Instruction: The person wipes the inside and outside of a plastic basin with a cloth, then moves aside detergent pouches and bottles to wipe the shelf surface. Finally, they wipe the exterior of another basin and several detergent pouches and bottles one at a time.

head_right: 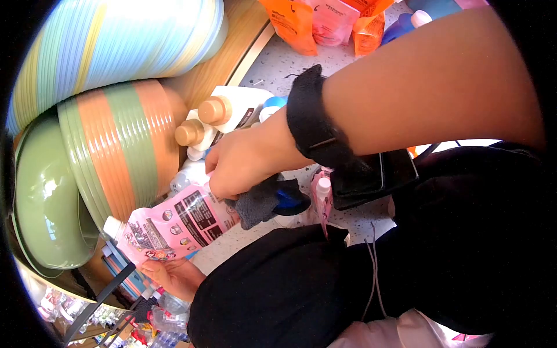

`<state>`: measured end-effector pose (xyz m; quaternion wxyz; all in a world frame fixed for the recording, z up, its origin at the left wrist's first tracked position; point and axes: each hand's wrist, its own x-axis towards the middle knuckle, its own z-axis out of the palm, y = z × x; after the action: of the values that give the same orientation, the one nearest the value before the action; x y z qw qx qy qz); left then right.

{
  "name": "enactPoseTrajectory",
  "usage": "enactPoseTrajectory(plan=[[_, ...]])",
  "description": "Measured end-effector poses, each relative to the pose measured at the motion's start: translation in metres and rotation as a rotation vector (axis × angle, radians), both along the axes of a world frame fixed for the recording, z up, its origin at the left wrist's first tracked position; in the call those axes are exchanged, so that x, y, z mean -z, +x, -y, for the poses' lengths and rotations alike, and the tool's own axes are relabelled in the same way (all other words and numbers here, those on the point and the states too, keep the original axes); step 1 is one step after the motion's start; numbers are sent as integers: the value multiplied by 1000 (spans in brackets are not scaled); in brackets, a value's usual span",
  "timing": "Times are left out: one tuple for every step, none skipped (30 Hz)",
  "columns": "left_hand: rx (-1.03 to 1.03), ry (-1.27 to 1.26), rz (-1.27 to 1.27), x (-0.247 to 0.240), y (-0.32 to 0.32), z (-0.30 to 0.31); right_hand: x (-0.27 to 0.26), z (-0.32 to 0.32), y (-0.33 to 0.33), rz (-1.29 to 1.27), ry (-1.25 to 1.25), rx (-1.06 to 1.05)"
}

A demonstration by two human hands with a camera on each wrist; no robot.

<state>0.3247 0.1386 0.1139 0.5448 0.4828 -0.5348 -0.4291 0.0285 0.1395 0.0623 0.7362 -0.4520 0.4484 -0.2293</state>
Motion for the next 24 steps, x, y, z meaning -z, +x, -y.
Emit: enactPoseTrajectory(plan=[[1,2,0,0,-1,0,-1,2,-1,-23,47,-72],[-38,2,78,1,-3,-1,4,2,1,-24,48,-71],[-78,3,155,2,-5,-2,13,3,6,-27,154,-14],[-76,8,156,3,-4,-2,11,3,7,-29,260,42],[-137,-6,172,4,-1,-1,9,2,6,-29,266,45],[-196,-19,188,5,1,-1,4,-2,6,-59,335,86],[-193,-14,188,4,-1,-2,-5,-4,5,-90,403,127],[-217,-39,169,2,-4,-5,-14,-6,6,-91,405,128],[-243,-66,150,1,-6,-6,-24,-9,7,-163,367,167],[-250,-74,152,0,-8,-6,-29,-12,10,-236,329,207],[-249,-73,159,0,-8,-7,-31,-12,13,-286,333,243],[-246,-73,166,0,-7,-7,-38,-15,14,-343,274,212],[-240,-75,171,0,-7,-7,-40,-11,17,-440,106,8],[-233,-72,174,0,-6,-7,-41,-8,20,-530,-65,-199],[-224,-68,173,1,-5,-7,-16,-1,22,-479,-400,-461],[-214,-64,175,2,-4,-8,-18,0,22,-481,-397,-461],[-204,-61,176,2,-2,-9,-22,0,23,-546,-391,-496],[-191,-55,180,2,-1,-9,-27,0,24,-610,-383,-531],[-177,-50,180,3,0,-9,-36,-2,23,-667,-311,-475],[-162,-45,181,4,1,-9,-31,-1,20,-667,-308,-475],[-144,-39,181,4,2,-10,-21,0,14,-620,-459,-467],[-130,-35,179,5,3,-11,-15,0,10,-571,-609,-456],[-111,-23,180,6,4,-11,-13,2,11,-572,-606,-455],[-92,-14,178,7,6,-12,-11,5,12,-601,-470,-448]])
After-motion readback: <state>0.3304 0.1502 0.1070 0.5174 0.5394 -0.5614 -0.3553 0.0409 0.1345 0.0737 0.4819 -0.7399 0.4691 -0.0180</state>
